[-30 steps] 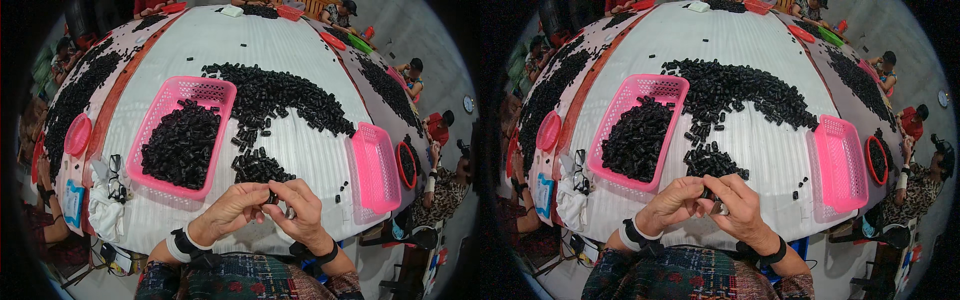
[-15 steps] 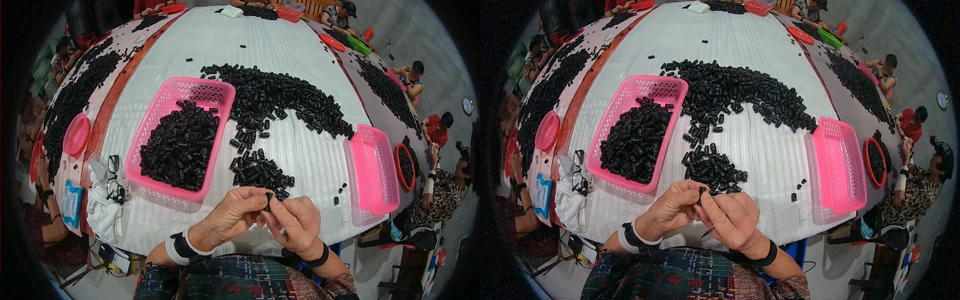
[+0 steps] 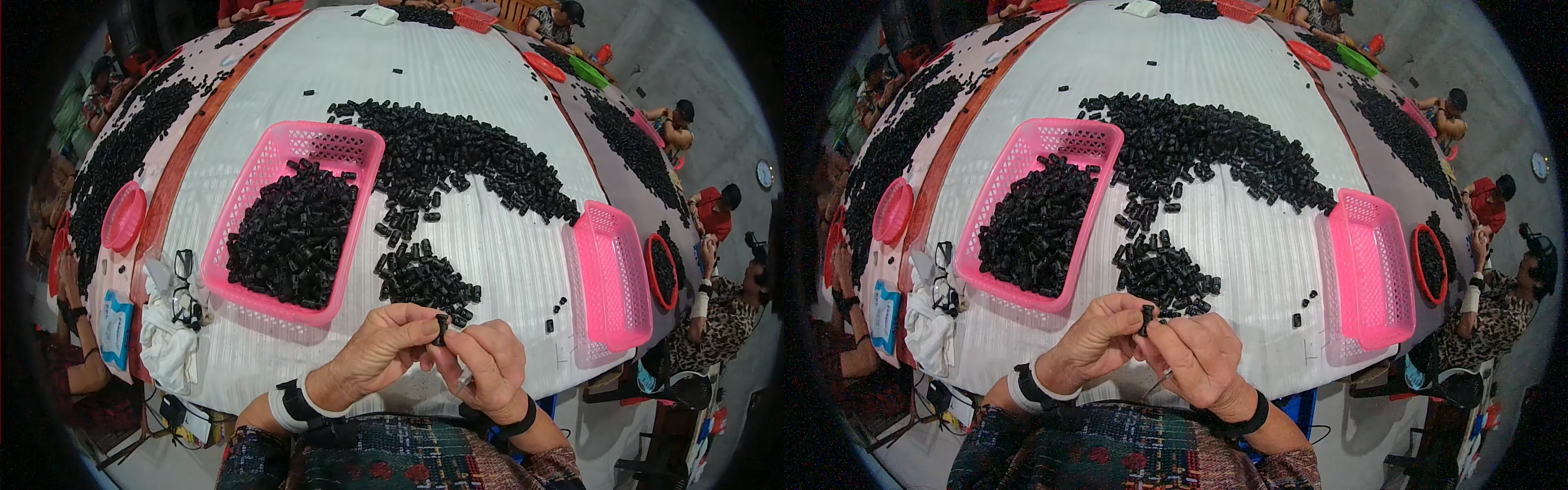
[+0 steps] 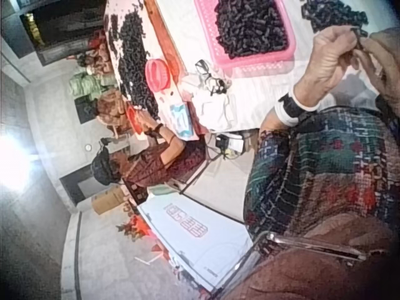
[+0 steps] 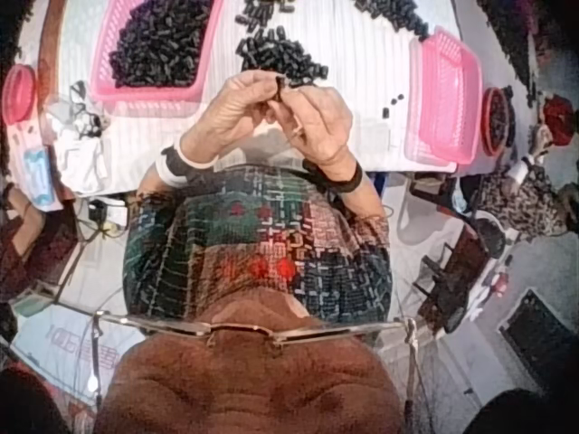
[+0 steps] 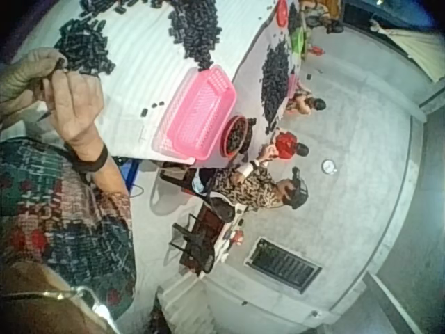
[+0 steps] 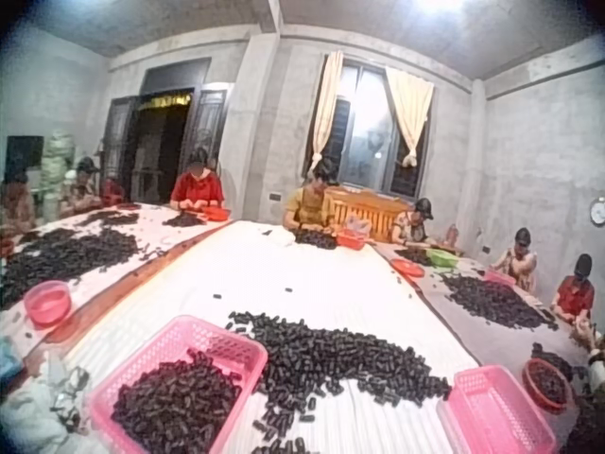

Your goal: Assembling small black plastic toggles or cord locks by hand at a large work table.

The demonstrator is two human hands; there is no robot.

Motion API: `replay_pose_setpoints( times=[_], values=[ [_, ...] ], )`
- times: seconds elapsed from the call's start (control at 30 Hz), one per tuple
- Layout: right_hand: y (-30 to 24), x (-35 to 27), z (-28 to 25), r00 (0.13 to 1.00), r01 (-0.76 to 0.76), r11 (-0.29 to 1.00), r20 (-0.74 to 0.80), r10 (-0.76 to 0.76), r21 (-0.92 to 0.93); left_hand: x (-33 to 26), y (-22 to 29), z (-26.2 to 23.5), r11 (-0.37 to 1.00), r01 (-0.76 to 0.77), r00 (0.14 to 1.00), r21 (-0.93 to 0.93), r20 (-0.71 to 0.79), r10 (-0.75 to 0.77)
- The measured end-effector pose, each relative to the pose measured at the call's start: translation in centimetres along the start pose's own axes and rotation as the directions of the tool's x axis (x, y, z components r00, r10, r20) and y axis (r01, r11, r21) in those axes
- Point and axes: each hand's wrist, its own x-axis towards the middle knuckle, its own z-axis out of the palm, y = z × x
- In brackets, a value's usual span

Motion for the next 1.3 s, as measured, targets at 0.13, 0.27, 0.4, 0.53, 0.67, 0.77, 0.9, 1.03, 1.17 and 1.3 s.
replay_pose_setpoints(
  times=[0.13, 0.27, 0.4, 0.53, 0.67, 0.77, 0.9, 1.03, 1.17, 1.3],
  values=[
    [0.1, -0.1, 0.0, 1.0, -0.002, 1.0, -0.002, 0.002, 0.0, 0.0, -0.1, 0.2, 1.0, -0.009, 1.0, 0.015, -0.024, 0.009],
    [0.1, -0.1, 0.1, 1.0, -0.001, 1.0, -0.005, 0.001, 0.006, 0.0, -0.1, -0.1, 1.0, 0.022, 1.0, -0.012, -0.008, -0.022],
    [0.1, -0.1, 0.1, 1.0, -0.011, 1.0, 0.001, 0.011, 0.01, -0.1, 0.3, 0.3, 1.0, 0.012, 1.0, 0.017, -0.006, -0.012],
    [0.0, 0.0, 0.0, 1.0, -0.013, 1.0, 0.007, 0.013, 0.008, -0.1, 0.3, 0.4, 0.999, -0.005, 1.0, 0.041, -0.016, 0.006],
    [0.0, -0.1, 0.1, 1.0, -0.006, 1.0, 0.004, 0.006, 0.005, -0.1, 0.3, 0.3, 0.998, -0.011, 1.0, 0.059, -0.016, 0.012],
    [0.0, -0.2, 0.1, 1.0, -0.005, 1.0, 0.003, 0.005, 0.0, -0.2, 0.4, 0.4, 0.994, -0.023, 1.0, 0.104, -0.015, 0.024],
    [0.1, -0.3, 0.0, 1.0, -0.011, 1.0, 0.005, 0.011, -0.005, -0.3, 0.5, 0.8, 0.991, -0.026, 0.999, 0.131, -0.027, 0.029],
    [0.0, -0.2, 0.1, 1.0, -0.013, 1.0, 0.009, 0.013, -0.004, -0.3, 0.6, 0.9, 0.984, -0.046, 0.998, 0.169, -0.023, 0.051],
    [0.0, -0.2, 0.1, 1.0, -0.003, 1.0, 0.011, 0.003, -0.012, -0.4, 0.6, 0.9, 0.978, -0.051, 0.998, 0.202, -0.028, 0.058],
    [0.1, -0.3, 0.0, 1.0, 0.007, 1.0, 0.024, -0.006, -0.023, -0.4, 0.6, 1.0, 0.976, -0.048, 0.998, 0.211, -0.033, 0.056]
  ],
)
